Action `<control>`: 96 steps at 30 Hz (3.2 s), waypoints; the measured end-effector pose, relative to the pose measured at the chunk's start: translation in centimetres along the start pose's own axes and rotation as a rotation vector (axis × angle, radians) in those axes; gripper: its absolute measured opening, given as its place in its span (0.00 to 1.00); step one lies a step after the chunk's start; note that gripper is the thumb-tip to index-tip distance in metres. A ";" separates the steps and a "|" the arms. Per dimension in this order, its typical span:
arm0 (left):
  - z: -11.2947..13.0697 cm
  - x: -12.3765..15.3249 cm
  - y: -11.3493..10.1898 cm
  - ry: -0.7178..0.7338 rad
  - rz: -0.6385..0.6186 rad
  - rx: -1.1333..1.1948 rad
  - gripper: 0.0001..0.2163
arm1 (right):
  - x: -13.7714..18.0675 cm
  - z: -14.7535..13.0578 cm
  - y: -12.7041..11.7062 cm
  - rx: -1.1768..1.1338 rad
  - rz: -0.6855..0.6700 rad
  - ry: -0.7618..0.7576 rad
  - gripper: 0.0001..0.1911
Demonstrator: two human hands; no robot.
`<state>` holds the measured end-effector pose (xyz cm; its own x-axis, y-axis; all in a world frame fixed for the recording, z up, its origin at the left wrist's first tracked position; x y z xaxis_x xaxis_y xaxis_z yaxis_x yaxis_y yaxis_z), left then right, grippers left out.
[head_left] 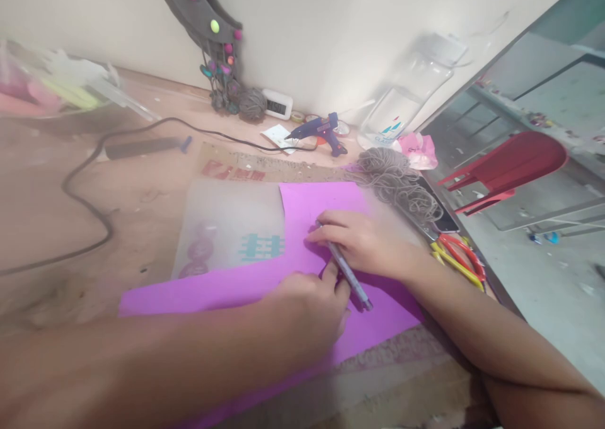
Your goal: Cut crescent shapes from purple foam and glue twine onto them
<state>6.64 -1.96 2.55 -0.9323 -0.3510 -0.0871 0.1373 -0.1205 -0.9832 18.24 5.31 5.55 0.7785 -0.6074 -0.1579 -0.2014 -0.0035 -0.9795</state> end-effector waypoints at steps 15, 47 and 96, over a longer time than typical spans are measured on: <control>0.0 -0.1 0.5 0.015 0.058 0.001 0.12 | -0.6 0.1 0.7 -0.210 -0.061 0.004 0.10; -0.3 -0.3 0.4 -0.120 0.020 -0.028 0.22 | 1.3 2.9 1.5 -1.098 0.387 0.583 0.24; -0.2 0.1 0.0 0.004 0.042 -0.025 0.19 | -0.3 0.0 3.2 -0.712 0.225 0.717 0.15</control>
<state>6.50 -1.76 2.54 -0.9274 -0.3512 -0.1288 0.1678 -0.0827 -0.9824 17.34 5.53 2.50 0.1897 -0.9818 0.0120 -0.7851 -0.1590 -0.5986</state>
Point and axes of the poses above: each hand's wrist, its own x-axis away from the middle knuckle, its own y-axis out of the palm, z = x × y, the point moved 4 cm from there along -x, towards the middle knuckle, and after that the axes turned 7 degrees about x, right-handed, at the moved point
